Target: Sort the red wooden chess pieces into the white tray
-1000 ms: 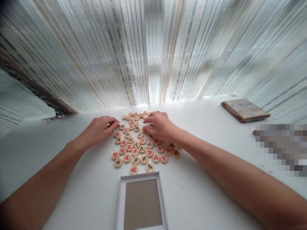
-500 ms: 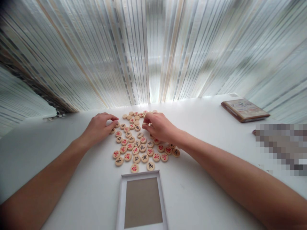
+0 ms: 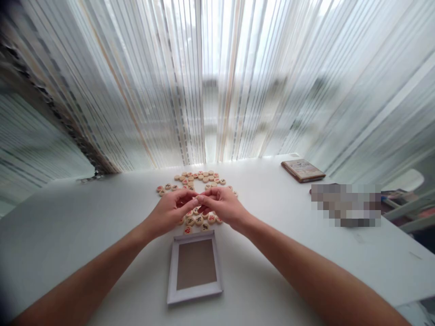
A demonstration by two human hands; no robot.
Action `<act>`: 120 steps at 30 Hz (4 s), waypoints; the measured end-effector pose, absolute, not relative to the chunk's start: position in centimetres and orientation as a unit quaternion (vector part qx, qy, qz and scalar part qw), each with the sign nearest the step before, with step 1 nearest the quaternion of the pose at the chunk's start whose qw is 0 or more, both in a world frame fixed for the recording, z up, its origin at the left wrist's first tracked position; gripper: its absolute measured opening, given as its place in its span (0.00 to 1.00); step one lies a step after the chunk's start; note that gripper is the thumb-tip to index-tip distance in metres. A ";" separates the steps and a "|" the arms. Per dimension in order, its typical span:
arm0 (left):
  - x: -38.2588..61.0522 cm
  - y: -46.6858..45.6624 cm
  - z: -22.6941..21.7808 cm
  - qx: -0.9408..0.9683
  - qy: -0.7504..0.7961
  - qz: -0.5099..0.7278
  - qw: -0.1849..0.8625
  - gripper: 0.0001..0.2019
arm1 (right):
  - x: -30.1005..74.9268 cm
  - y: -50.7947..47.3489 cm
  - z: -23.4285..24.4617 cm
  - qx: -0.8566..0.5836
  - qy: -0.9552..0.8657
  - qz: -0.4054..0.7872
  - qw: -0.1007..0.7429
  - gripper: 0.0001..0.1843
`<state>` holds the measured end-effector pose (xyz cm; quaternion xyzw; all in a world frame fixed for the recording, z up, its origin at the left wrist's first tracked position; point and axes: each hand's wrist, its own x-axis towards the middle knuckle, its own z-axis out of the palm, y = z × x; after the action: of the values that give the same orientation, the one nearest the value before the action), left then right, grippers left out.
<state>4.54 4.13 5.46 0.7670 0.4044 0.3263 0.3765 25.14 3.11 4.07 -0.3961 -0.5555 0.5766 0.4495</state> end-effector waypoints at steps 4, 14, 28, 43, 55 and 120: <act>4.0 0.1 4.8 0.721 0.402 0.382 0.415 0.18 | 23.6 0.4 3.6 -0.387 -0.533 0.582 0.477 0.25; 4.1 -2.1 2.6 0.621 0.433 0.501 0.420 0.16 | 22.2 -0.5 2.9 -0.358 -0.534 0.575 0.506 0.22; 3.0 -4.0 1.3 0.628 0.409 0.479 0.457 0.14 | 23.3 -2.3 2.7 -0.377 -0.491 0.640 0.456 0.14; 3.2 -4.5 1.5 0.618 0.405 0.496 0.456 0.13 | 23.3 -3.0 3.2 -0.372 -0.484 0.658 0.440 0.16; 2.5 -4.4 1.9 0.714 0.312 0.508 0.368 0.21 | 23.0 -3.3 3.1 -0.347 -0.414 0.733 0.413 0.21; 3.1 -4.3 2.7 0.513 0.385 0.514 0.570 0.10 | 23.3 -3.4 2.3 -0.315 -0.494 0.646 0.489 0.16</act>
<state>3.08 -4.35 2.72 0.5133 0.3846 0.5140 0.5695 23.26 -3.40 2.25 -0.3152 -0.4943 0.6456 0.4893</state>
